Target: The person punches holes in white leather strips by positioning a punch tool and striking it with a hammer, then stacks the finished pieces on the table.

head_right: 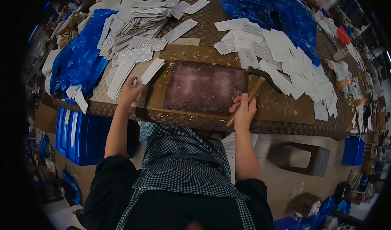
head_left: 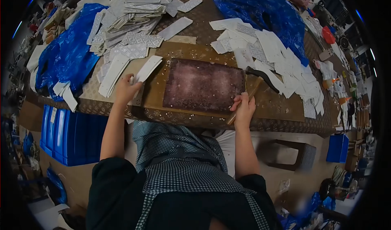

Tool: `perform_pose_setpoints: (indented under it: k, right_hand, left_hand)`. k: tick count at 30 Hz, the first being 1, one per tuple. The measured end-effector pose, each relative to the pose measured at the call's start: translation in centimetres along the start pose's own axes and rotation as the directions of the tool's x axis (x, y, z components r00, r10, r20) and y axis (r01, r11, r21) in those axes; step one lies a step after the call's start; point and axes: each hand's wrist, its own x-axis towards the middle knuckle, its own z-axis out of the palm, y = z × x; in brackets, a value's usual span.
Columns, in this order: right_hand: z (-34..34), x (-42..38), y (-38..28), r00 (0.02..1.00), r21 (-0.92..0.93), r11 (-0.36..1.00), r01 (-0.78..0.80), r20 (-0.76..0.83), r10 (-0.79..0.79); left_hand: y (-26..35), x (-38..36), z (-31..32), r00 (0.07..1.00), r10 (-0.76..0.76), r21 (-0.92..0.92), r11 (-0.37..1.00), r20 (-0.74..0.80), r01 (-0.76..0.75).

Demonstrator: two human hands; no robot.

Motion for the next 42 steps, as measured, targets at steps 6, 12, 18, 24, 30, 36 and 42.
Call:
perform_pose_setpoints:
  k: [6,12,18,24,30,36,42]
  right_hand:
    - [0.3,0.0,-0.4,1.0,-0.026,1.0,-0.018,-0.006,0.018]
    - [-0.1,-0.6,0.0,0.998,0.041,0.997,0.064,-0.006,-0.064]
    - [-0.2,-1.1,0.0,0.99,-0.017,0.993,0.114,0.088,-0.113]
    - [3.1,-1.5,-1.1,0.976,-0.142,0.989,0.049,0.218,-0.017]
    - [4.9,-1.3,0.1,0.962,-0.294,0.956,0.009,0.263,0.072]
    - [5.1,-1.3,0.1,0.974,-0.3,0.954,-0.012,0.212,0.079]
    - [5.1,-1.4,0.0,0.976,-0.309,0.951,-0.009,0.205,0.076]
  left_hand:
    - [7.3,-0.9,2.3,0.942,0.321,-0.314,0.908,0.1,-0.276]
    - [16.2,-2.3,5.4,0.702,0.634,-0.217,0.772,0.325,-0.597]
    - [16.0,-2.7,8.0,0.625,0.638,-0.142,0.742,0.45,-0.655]
    - [13.6,-2.1,9.5,0.881,0.411,-0.613,0.766,0.232,-0.196]
    - [13.2,-3.9,9.7,0.935,0.355,-0.695,0.677,0.021,-0.241]
    - [12.7,-3.9,7.6,0.922,0.373,-0.465,0.801,-0.104,-0.377]
    - [13.2,-2.5,9.4,0.897,0.427,-0.436,0.79,-0.113,-0.431]
